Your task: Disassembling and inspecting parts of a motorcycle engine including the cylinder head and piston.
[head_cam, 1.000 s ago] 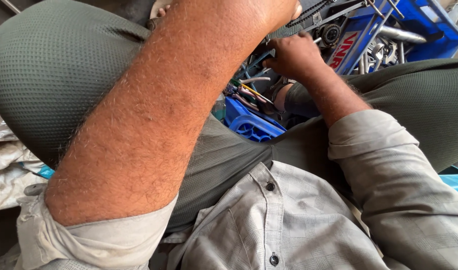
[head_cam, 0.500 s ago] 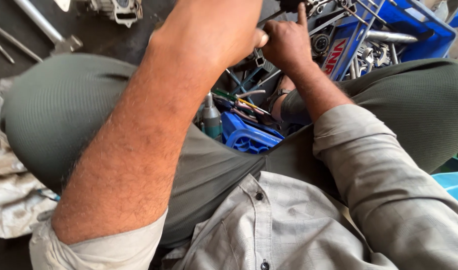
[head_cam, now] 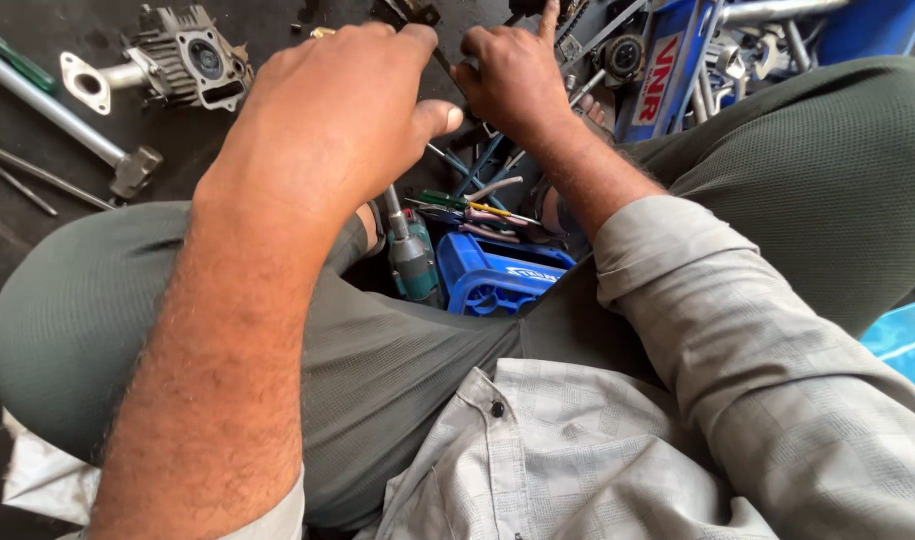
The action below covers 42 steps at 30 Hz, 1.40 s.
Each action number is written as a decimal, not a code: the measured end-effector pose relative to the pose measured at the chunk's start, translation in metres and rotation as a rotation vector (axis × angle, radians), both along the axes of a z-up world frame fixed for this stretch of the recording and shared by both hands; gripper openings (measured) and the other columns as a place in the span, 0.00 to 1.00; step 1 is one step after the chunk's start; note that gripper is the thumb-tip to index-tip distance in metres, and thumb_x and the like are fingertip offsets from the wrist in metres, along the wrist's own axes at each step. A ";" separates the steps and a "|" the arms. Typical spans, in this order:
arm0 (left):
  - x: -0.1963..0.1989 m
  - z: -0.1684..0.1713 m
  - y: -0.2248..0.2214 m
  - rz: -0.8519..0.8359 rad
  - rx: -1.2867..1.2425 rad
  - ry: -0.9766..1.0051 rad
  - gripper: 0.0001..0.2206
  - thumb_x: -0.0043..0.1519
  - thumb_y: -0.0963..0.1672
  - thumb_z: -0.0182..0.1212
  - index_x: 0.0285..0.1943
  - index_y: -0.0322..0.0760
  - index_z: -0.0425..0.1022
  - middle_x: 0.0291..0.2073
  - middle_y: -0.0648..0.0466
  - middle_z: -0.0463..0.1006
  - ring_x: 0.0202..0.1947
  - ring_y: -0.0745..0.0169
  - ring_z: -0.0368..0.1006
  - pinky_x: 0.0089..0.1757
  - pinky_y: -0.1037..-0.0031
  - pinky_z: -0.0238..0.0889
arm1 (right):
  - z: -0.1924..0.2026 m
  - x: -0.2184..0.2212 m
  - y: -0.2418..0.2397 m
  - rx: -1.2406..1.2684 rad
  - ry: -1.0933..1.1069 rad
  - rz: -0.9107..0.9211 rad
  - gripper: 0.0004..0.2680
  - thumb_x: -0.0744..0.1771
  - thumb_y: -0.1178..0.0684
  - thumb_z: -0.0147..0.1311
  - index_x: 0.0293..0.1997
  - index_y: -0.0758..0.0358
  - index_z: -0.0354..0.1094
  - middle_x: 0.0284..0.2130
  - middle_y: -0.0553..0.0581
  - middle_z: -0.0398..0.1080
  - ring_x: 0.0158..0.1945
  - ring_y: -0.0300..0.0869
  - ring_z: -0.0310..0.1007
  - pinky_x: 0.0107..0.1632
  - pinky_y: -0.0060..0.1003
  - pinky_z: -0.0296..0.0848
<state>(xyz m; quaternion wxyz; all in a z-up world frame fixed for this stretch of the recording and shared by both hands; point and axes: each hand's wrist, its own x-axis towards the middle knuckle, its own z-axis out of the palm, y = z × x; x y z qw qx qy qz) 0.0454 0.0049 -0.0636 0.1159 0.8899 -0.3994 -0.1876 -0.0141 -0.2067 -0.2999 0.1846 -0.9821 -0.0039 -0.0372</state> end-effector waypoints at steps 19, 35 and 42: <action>0.004 -0.010 -0.008 -0.059 0.055 -0.038 0.23 0.65 0.53 0.64 0.62 0.35 0.74 0.46 0.42 0.81 0.48 0.39 0.77 0.45 0.49 0.69 | 0.039 0.006 0.020 0.549 -0.171 -0.214 0.09 0.69 0.45 0.63 0.39 0.59 0.76 0.29 0.53 0.76 0.34 0.46 0.77 0.51 0.52 0.71; 0.003 -0.007 -0.012 0.021 0.104 0.017 0.24 0.65 0.54 0.62 0.64 0.37 0.74 0.47 0.42 0.81 0.50 0.42 0.77 0.48 0.49 0.68 | 0.013 -0.017 0.051 0.117 0.471 0.255 0.11 0.66 0.43 0.58 0.47 0.56 0.75 0.39 0.60 0.77 0.49 0.56 0.76 0.64 0.73 0.52; 0.002 -0.002 -0.011 -0.029 0.072 -0.009 0.21 0.65 0.51 0.64 0.59 0.33 0.76 0.44 0.42 0.81 0.48 0.41 0.77 0.46 0.52 0.69 | 0.079 -0.033 0.068 -0.123 0.642 0.501 0.11 0.67 0.45 0.58 0.46 0.62 0.74 0.38 0.60 0.78 0.47 0.53 0.77 0.67 0.62 0.60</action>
